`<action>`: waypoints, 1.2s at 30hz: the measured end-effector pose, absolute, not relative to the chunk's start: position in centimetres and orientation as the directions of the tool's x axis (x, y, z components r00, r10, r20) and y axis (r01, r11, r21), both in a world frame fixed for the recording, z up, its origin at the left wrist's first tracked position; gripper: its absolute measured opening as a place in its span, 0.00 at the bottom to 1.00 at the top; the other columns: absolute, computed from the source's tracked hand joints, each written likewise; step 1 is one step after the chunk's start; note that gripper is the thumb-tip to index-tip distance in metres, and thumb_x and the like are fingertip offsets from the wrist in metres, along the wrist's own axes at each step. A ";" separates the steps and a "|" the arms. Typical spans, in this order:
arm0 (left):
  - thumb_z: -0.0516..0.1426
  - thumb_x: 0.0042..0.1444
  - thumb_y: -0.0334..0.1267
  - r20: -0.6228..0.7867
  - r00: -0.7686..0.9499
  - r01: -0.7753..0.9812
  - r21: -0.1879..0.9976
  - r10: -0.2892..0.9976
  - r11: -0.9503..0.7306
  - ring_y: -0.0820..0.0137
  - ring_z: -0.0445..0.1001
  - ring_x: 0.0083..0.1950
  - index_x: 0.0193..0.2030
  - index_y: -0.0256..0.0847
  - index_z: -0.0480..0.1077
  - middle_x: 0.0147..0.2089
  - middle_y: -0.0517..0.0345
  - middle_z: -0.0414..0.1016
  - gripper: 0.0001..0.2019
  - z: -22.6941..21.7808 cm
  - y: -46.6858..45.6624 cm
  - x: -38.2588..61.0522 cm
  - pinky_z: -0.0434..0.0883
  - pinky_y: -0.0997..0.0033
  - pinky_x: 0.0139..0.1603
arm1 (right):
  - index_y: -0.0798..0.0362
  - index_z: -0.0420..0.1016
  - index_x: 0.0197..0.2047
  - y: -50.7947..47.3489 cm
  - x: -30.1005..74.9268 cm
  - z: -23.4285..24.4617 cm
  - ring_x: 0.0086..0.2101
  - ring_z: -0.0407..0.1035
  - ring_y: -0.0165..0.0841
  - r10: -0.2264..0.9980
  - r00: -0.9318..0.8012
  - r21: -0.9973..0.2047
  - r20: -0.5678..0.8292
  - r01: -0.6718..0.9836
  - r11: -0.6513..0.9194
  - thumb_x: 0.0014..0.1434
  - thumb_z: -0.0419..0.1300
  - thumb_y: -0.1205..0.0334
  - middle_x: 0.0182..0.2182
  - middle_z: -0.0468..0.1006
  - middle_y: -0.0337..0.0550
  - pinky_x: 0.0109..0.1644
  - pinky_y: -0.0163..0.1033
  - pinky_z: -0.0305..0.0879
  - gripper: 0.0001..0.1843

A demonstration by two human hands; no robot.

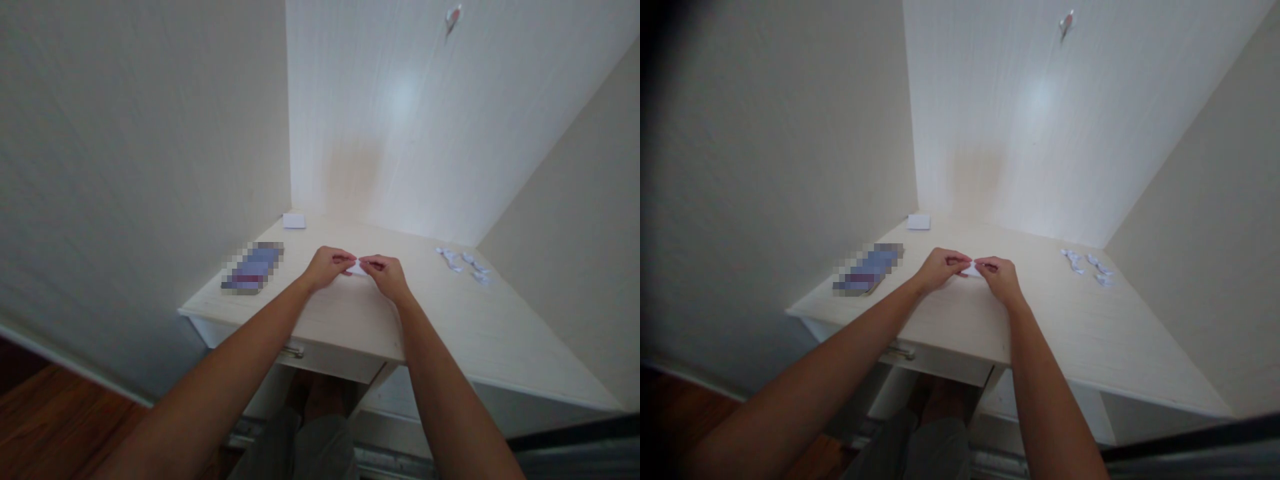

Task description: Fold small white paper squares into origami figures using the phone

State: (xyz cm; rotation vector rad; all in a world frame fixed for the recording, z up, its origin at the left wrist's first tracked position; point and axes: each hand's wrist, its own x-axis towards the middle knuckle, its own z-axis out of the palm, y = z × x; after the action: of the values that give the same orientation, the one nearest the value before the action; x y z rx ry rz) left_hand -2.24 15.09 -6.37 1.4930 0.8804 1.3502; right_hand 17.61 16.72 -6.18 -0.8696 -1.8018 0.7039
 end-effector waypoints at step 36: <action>0.69 0.47 0.40 0.397 0.096 0.036 0.915 0.913 -0.402 0.66 0.80 0.35 0.43 0.35 0.80 0.36 0.49 0.83 0.16 -6.2 15.2 -2.2 0.76 0.67 0.37 | 0.51 0.83 0.36 16.7 17.3 -6.2 0.32 0.76 0.37 0.812 -0.334 -0.775 0.478 0.274 0.569 0.56 0.65 0.54 0.33 0.85 0.46 0.39 0.41 0.70 0.10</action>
State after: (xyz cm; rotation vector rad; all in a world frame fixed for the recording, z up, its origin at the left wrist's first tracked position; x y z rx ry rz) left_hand -2.23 15.16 -6.21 1.5885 0.9606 1.4088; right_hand 17.27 16.71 -6.15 -0.8817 -1.8780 0.7323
